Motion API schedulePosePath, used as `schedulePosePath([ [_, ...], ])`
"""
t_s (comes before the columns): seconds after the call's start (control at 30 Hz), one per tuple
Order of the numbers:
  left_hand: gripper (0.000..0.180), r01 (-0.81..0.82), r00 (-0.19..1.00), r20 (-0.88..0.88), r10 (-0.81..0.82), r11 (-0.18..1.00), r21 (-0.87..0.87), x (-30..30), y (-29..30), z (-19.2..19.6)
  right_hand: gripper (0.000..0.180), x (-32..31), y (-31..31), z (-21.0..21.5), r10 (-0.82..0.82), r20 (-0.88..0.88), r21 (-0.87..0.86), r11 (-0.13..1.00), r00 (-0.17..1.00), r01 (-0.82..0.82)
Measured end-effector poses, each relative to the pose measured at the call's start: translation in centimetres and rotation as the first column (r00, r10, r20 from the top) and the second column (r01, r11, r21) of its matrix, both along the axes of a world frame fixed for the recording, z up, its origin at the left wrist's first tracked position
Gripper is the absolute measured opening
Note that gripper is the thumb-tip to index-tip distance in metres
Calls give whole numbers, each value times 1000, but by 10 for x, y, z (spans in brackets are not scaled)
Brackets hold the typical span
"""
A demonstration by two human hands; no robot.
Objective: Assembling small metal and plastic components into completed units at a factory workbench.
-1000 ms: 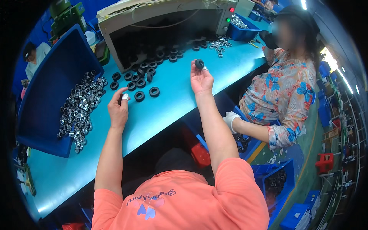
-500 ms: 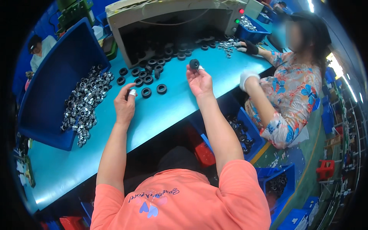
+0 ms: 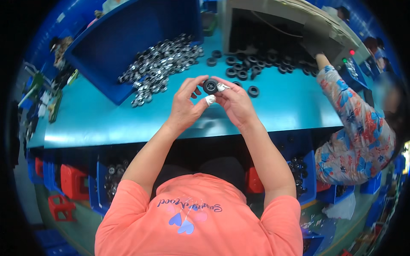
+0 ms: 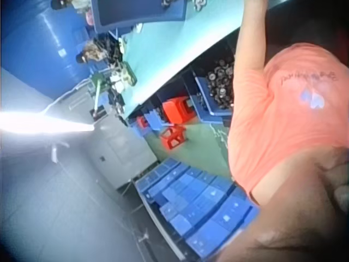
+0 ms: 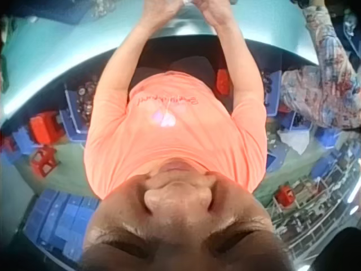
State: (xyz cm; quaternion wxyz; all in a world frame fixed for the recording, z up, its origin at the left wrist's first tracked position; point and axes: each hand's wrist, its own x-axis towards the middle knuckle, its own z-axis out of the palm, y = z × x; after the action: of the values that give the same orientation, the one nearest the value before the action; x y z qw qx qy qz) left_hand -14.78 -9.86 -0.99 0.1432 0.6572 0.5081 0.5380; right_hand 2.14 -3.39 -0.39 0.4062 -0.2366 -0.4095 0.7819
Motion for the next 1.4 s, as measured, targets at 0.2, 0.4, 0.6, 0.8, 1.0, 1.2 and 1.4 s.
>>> schedulePosePath([
  [0.2,50,-112,992,-63,113,994,13,-36,-89,-14,39,-36,-66,-17,218,26,-52,975,976,-216],
  [0.4,47,-206,978,-16,206,977,-50,-43,-194,-25,30,-47,-147,-41,437,92,-136,896,895,-423],
  [0.6,48,-239,967,-119,224,962,-130,-30,-266,-77,30,-30,-212,-89,505,217,-260,855,835,-450],
  [0.8,50,-201,966,94,239,931,-304,-13,-294,-99,28,-24,-229,-99,532,260,-321,835,806,-448],
  [1.0,50,-208,956,126,264,917,-339,-12,-301,-106,29,-24,-231,-102,593,303,-367,795,746,-482],
  [1.2,47,-154,947,206,246,911,-383,-13,-306,-113,26,-27,-238,-109,646,307,-444,747,699,-495],
  [1.4,45,-101,947,249,204,922,-373,-15,-299,-118,23,-31,-239,-120,610,170,-499,731,774,-466],
])
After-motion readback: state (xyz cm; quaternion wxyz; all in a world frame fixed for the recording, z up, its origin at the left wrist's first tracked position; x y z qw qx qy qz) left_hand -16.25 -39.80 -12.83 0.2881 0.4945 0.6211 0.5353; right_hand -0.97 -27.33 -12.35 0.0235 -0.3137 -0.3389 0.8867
